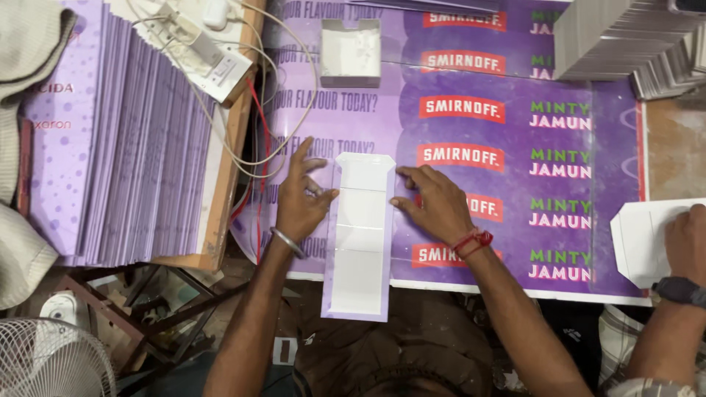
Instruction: The person folds white cardboard pieces into small rectangular boxes on a purple branded mat. They repeatedly pick up flat pieces, fold along creases, and stack the finished boxes. Another person works alongside on the same mat.
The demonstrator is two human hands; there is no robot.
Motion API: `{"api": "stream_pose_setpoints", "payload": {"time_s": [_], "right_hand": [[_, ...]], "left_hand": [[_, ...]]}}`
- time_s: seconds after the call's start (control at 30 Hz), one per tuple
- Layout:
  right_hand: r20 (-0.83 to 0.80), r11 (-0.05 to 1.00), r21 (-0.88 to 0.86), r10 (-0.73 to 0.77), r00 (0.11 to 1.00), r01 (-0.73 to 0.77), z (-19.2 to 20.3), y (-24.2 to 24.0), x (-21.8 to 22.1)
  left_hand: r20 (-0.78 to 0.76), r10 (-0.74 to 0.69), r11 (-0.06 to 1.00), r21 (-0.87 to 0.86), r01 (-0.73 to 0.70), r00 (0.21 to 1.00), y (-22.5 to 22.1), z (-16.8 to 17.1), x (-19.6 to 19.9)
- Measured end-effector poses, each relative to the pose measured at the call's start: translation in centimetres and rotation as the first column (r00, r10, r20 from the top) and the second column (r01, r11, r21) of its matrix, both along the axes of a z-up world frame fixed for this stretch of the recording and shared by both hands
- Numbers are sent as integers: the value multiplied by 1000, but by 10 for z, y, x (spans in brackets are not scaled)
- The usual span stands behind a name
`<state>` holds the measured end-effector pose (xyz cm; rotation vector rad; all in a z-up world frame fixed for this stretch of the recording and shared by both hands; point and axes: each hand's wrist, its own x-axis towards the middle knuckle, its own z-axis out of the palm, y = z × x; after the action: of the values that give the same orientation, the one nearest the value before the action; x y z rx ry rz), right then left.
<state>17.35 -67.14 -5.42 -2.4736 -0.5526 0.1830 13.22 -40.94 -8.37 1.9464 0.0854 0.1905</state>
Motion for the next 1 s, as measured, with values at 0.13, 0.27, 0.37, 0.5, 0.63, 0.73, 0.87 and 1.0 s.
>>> {"api": "stream_pose_setpoints", "payload": {"time_s": [0.13, 0.27, 0.37, 0.5, 0.63, 0.73, 0.87, 1.0], "right_hand": [[-20, 1000, -2, 9, 1000, -9, 0, 4, 10], [-19, 999, -25, 24, 1000, -24, 0, 6, 10], [-31, 998, -50, 48, 998, -50, 4, 5, 14], [-161, 989, -119, 67, 985, -86, 13, 7, 25], [-114, 992, -103, 62, 992, -74, 17, 15, 23], [-17, 996, -77, 45, 999, -46, 10, 16, 19], [130, 992, 19, 118, 985, -121, 4, 5, 10], [-144, 978, -77, 180, 973, -192, 16, 6, 32]], "left_hand": [[-79, -84, 989, 115, 93, 993, 7, 10, 14], [-149, -105, 986, 112, 122, 983, 6, 21, 18], [-92, -156, 967, 190, 171, 983, 4, 22, 20], [1, -205, 891, 413, 187, 979, 1, 18, 28], [-132, 119, 924, 378, -61, 984, -21, 18, 23], [-67, 307, 911, 309, -273, 949, -41, 12, 17], [-138, 254, 938, 276, -209, 957, -37, -4, 11], [-385, -150, 988, -94, 123, 911, -11, -5, 14]]}}
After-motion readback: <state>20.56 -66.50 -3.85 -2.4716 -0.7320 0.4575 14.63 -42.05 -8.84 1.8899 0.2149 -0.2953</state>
